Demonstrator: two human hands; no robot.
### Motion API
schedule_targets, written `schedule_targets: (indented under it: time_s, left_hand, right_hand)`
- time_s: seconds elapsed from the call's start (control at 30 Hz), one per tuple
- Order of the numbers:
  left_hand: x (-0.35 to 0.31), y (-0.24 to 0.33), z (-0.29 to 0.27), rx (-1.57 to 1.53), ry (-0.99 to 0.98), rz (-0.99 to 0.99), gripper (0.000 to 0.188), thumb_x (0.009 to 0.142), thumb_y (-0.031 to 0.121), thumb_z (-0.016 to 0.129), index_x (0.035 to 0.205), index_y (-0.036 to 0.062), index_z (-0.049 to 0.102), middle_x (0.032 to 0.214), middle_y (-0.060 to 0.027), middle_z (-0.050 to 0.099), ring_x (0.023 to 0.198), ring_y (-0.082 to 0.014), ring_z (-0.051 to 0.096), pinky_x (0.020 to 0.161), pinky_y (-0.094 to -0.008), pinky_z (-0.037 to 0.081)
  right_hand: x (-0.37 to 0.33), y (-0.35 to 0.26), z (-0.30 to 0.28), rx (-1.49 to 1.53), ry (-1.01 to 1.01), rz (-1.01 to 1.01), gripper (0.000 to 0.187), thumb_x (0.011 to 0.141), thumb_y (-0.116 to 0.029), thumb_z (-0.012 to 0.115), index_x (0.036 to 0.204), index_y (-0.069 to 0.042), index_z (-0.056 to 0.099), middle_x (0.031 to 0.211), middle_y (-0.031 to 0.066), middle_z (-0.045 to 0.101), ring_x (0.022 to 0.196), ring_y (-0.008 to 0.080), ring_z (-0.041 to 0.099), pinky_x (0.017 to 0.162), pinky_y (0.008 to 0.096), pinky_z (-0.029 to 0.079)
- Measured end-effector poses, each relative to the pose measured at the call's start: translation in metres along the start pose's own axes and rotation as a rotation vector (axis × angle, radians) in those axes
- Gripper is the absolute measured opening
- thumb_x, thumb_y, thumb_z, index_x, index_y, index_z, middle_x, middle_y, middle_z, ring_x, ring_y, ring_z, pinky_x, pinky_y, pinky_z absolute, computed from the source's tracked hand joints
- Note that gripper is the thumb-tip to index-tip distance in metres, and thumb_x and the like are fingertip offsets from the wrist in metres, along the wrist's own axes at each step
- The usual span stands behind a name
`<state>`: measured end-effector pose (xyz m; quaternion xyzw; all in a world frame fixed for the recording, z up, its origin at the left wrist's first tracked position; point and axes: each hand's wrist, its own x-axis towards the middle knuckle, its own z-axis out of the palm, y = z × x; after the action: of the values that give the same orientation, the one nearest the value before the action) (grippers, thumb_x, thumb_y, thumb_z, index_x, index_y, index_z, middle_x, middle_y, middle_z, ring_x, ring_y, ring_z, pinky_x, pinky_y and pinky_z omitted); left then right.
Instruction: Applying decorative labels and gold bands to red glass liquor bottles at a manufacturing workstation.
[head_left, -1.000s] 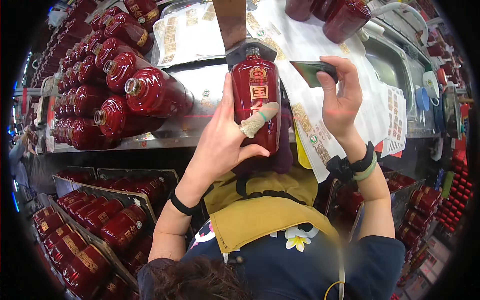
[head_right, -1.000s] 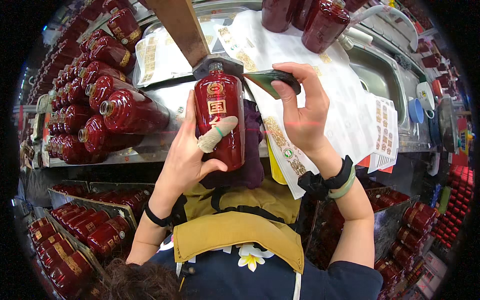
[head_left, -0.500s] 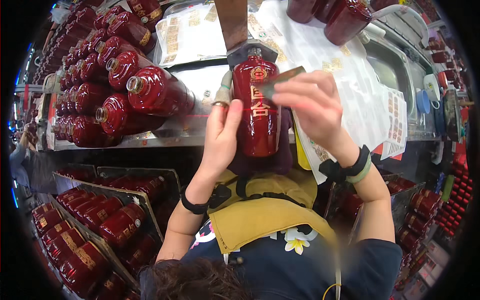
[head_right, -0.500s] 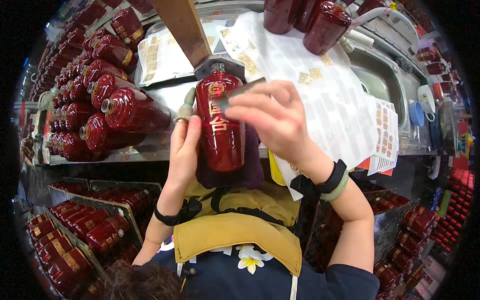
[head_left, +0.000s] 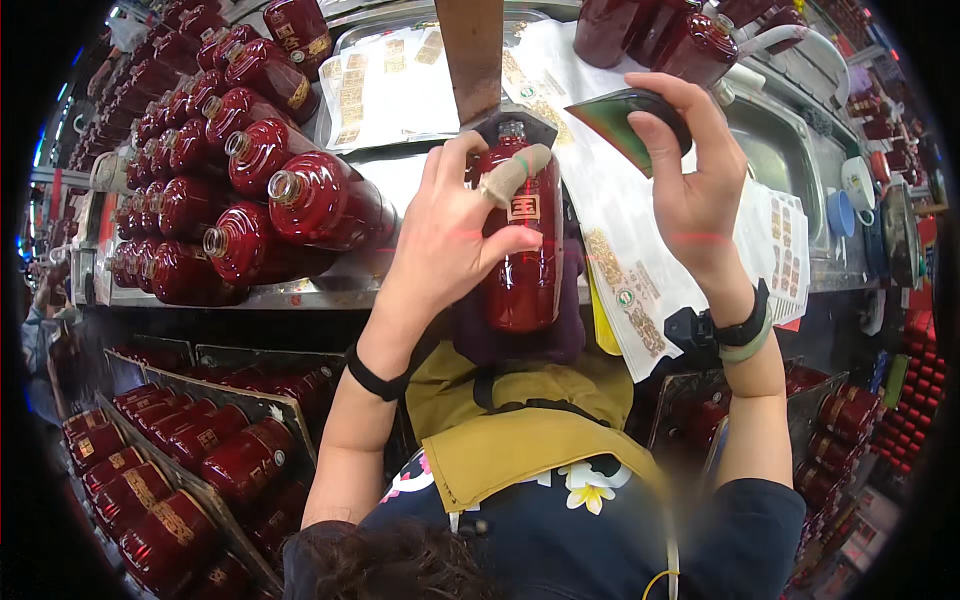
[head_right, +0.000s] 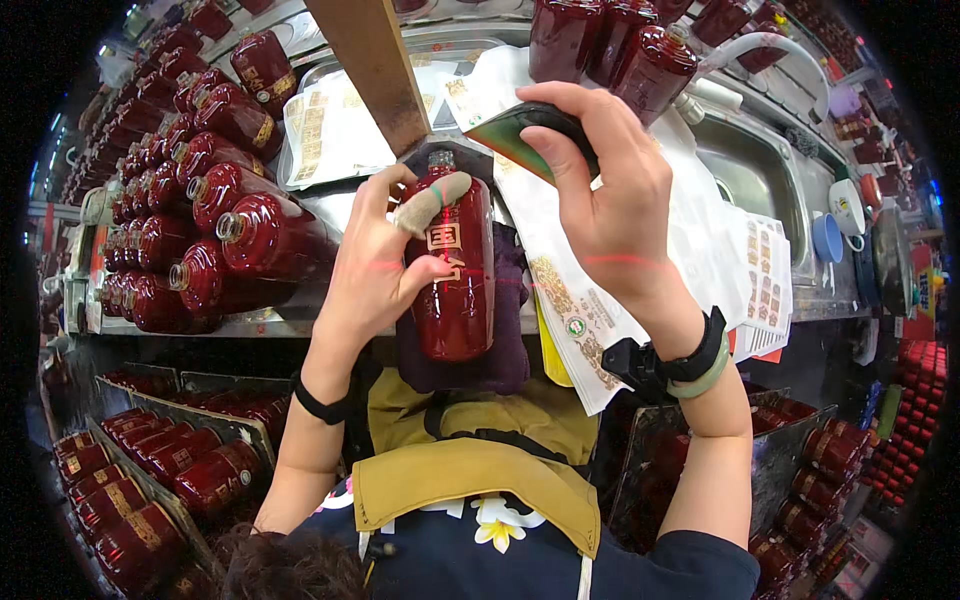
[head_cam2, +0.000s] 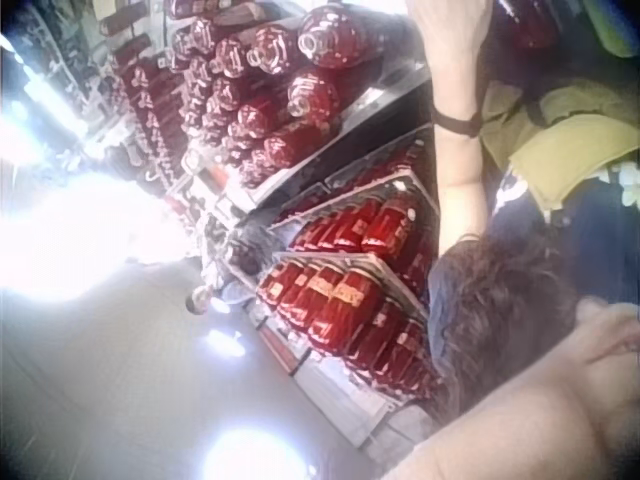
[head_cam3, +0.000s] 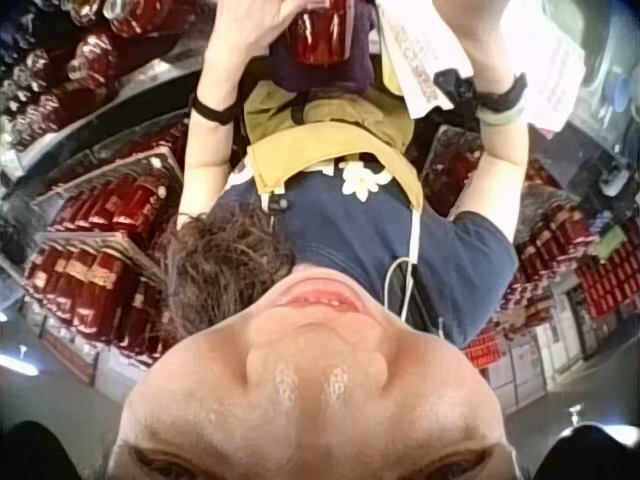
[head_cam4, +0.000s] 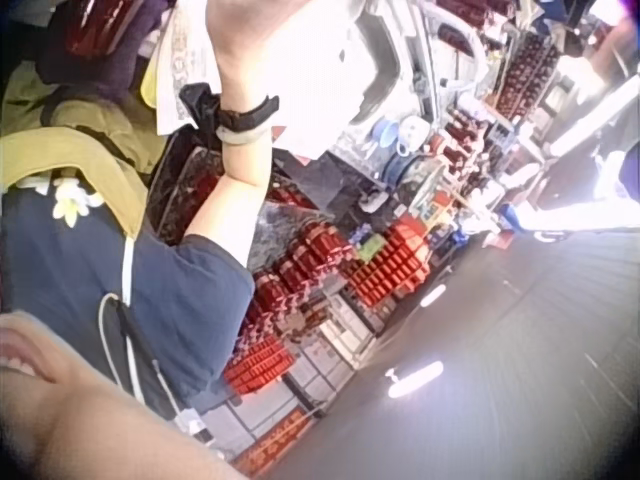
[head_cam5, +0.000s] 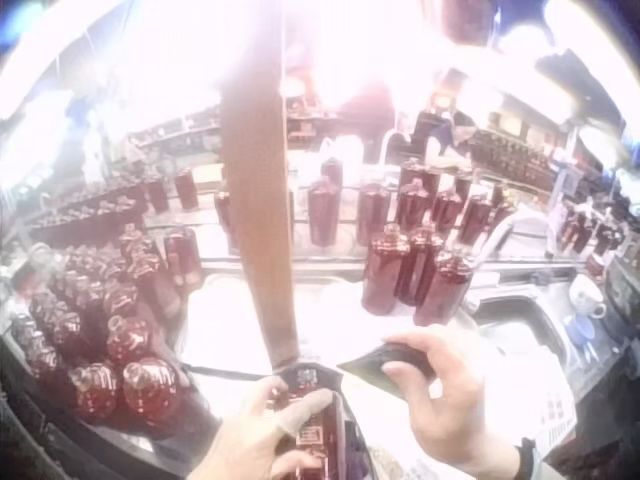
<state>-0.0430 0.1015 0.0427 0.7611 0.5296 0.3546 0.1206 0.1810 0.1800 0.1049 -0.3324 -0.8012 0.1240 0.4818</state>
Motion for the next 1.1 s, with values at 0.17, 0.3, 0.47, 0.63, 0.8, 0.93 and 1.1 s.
schedule_targets:
  time_s: [0.17,0.3,0.47,0.63,0.8,0.93,1.1]
  left_hand:
    - [0.000,-0.013,-0.005,-0.349,0.088,-0.162,0.060,0.097,0.047,0.055,0.135,0.0015,0.063,0.116,-0.0221,0.062,0.106,-0.0374,0.060,0.094,-0.0396,0.048]
    - [-0.016,-0.010,0.009,-0.463,0.218,-0.332,0.113,0.091,0.086,0.001,0.145,0.0001,0.053,0.134,-0.0155,0.062,0.116,-0.0249,0.060,0.101,-0.0399,0.045]
    - [-0.032,-0.002,0.006,-0.580,0.283,-0.524,0.121,0.084,0.090,-0.006,0.150,0.0041,0.048,0.138,-0.0163,0.060,0.123,-0.0268,0.058,0.108,-0.0416,0.040]
    - [-0.042,-0.004,0.008,-0.702,0.273,-0.590,0.122,0.083,0.091,-0.005,0.150,0.0044,0.048,0.139,-0.0170,0.059,0.124,-0.0277,0.058,0.108,-0.0423,0.041]
    - [-0.038,-0.002,0.023,-0.866,0.226,-0.648,0.122,0.082,0.092,-0.004,0.152,0.0045,0.045,0.142,-0.0171,0.058,0.128,-0.0273,0.055,0.110,-0.0425,0.039]
    - [-0.040,0.013,0.022,-0.856,0.226,-0.685,0.122,0.083,0.092,-0.002,0.155,0.0031,0.039,0.151,-0.0163,0.049,0.134,-0.0265,0.049,0.112,-0.0415,0.036]
    - [-0.043,0.012,0.026,-0.896,0.186,-0.693,0.118,0.086,0.091,0.001,0.158,0.0022,0.033,0.156,-0.0165,0.043,0.141,-0.0279,0.044,0.116,-0.0425,0.033]
  right_hand:
    - [-0.005,0.012,0.024,-0.275,-0.124,-0.448,0.026,0.078,-0.007,0.072,0.103,-0.013,0.073,0.097,0.0024,0.070,0.084,0.0193,0.062,0.077,0.0342,0.050]
    - [-0.047,-0.025,0.044,0.018,-0.350,-0.709,0.012,0.074,-0.021,0.067,0.086,-0.018,0.065,0.082,-0.0020,0.054,0.081,0.0172,0.057,0.073,0.0318,0.048]
    - [0.011,0.007,0.070,-0.073,-0.307,-0.453,0.020,0.079,-0.018,0.071,0.099,-0.013,0.068,0.086,-0.0006,0.066,0.080,0.0208,0.060,0.076,0.0382,0.046]
    - [-0.021,0.023,0.053,-0.211,-0.178,-0.666,0.024,0.080,-0.019,0.069,0.104,-0.020,0.072,0.103,-0.0039,0.071,0.081,0.0167,0.061,0.077,0.0354,0.046]
    - [-0.058,-0.008,0.048,0.193,-0.363,-0.444,0.020,0.083,-0.022,0.072,0.101,-0.012,0.070,0.096,0.0015,0.068,0.085,0.0224,0.063,0.079,0.0393,0.050]
    - [-0.020,0.032,0.051,-0.053,0.023,-0.218,0.020,0.082,-0.016,0.072,0.102,-0.013,0.071,0.095,0.0004,0.071,0.084,0.0215,0.062,0.081,0.0390,0.049]
    - [-0.068,-0.016,0.025,0.072,-0.338,-0.706,0.018,0.081,-0.020,0.073,0.099,-0.017,0.072,0.095,-0.0011,0.070,0.082,0.0176,0.063,0.080,0.0341,0.052]
